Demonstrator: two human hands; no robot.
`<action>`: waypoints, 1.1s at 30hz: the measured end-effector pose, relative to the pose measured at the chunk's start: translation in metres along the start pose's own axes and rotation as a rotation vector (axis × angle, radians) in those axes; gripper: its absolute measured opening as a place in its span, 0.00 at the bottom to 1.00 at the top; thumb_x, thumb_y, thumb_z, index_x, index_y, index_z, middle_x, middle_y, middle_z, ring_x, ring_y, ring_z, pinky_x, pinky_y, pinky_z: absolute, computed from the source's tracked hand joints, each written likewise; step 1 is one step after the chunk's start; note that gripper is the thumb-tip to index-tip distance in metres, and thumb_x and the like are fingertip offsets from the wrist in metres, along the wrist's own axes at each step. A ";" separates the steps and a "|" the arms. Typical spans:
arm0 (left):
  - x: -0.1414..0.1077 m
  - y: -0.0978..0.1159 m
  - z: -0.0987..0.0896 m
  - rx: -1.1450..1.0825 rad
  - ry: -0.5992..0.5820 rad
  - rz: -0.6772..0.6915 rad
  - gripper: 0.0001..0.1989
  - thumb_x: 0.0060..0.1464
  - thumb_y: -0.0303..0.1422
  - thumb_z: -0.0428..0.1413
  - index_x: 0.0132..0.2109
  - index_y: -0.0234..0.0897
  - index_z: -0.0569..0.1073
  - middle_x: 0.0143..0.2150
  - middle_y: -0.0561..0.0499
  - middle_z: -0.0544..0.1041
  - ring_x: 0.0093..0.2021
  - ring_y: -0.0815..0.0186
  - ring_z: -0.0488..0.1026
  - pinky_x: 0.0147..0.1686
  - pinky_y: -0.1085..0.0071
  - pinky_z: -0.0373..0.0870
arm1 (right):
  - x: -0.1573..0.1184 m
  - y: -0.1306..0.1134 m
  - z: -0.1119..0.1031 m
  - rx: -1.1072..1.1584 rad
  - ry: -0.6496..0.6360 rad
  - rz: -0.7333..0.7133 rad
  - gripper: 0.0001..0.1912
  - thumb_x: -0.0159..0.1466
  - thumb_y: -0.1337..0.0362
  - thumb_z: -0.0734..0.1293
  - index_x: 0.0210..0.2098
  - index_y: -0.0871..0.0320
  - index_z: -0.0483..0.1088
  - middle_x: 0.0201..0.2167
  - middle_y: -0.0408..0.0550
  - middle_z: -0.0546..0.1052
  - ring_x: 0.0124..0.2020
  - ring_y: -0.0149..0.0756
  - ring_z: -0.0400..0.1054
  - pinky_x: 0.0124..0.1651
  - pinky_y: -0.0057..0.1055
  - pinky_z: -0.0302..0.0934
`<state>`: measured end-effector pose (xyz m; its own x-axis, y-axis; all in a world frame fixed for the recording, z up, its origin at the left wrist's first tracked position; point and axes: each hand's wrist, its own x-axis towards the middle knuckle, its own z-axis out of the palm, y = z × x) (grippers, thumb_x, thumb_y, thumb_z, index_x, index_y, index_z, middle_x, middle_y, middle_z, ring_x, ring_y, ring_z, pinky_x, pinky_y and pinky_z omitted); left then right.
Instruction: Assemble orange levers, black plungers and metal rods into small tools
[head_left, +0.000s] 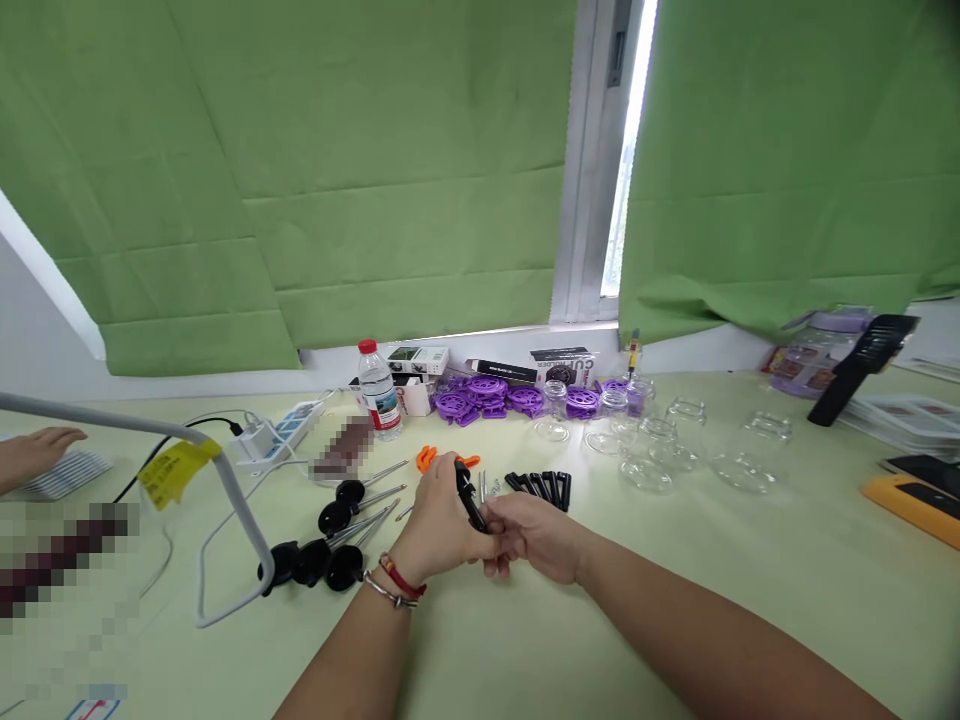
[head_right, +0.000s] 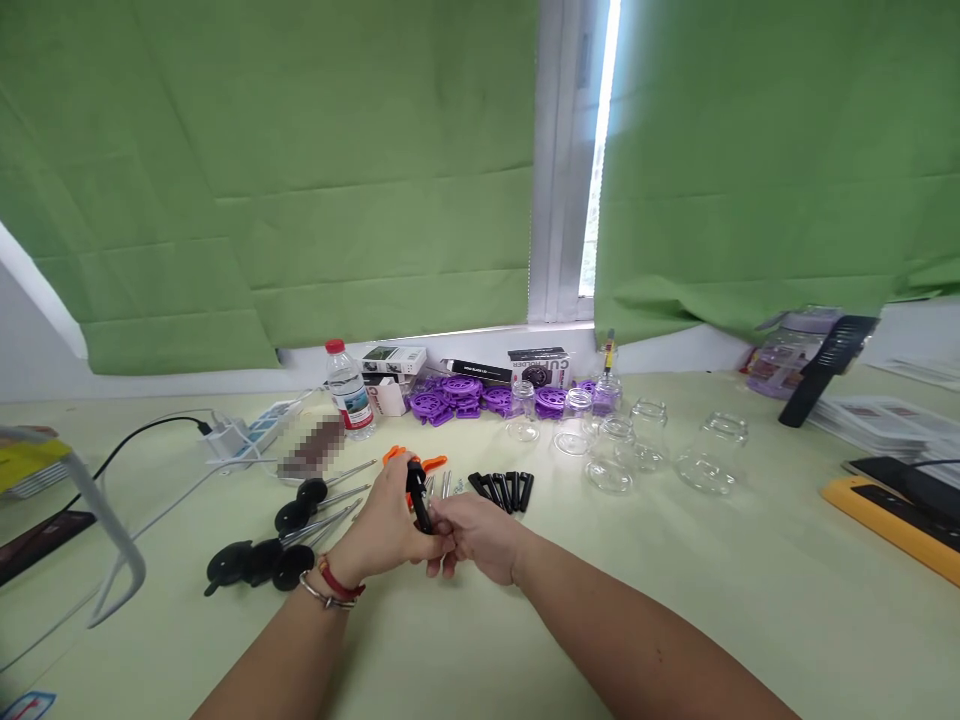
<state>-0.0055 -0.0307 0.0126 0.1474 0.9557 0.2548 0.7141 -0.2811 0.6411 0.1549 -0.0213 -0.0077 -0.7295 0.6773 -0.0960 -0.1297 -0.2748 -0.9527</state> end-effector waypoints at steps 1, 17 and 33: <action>0.000 -0.001 0.001 -0.002 -0.009 0.001 0.52 0.22 0.43 0.68 0.56 0.36 0.55 0.56 0.38 0.59 0.59 0.43 0.57 0.54 0.50 0.57 | 0.000 0.001 0.001 0.027 0.015 0.001 0.20 0.56 0.50 0.65 0.25 0.63 0.67 0.20 0.45 0.73 0.20 0.31 0.67 0.25 0.28 0.58; 0.006 -0.009 0.001 -0.125 0.417 0.158 0.17 0.56 0.39 0.52 0.51 0.39 0.63 0.48 0.45 0.70 0.49 0.60 0.68 0.51 0.60 0.64 | 0.003 -0.008 -0.020 -0.179 0.194 -0.071 0.15 0.52 0.55 0.69 0.25 0.63 0.70 0.15 0.39 0.67 0.15 0.22 0.54 0.19 0.24 0.48; 0.012 -0.019 0.006 -0.196 0.599 0.010 0.14 0.53 0.37 0.53 0.47 0.39 0.67 0.49 0.46 0.70 0.51 0.58 0.66 0.53 0.58 0.61 | 0.026 -0.032 -0.101 -1.266 0.744 -0.141 0.13 0.62 0.64 0.59 0.36 0.57 0.75 0.27 0.47 0.74 0.27 0.33 0.65 0.28 0.27 0.54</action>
<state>-0.0135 -0.0137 -0.0006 -0.2960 0.7541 0.5863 0.5680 -0.3545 0.7427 0.2078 0.0746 -0.0086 -0.2055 0.9416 0.2667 0.7770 0.3227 -0.5406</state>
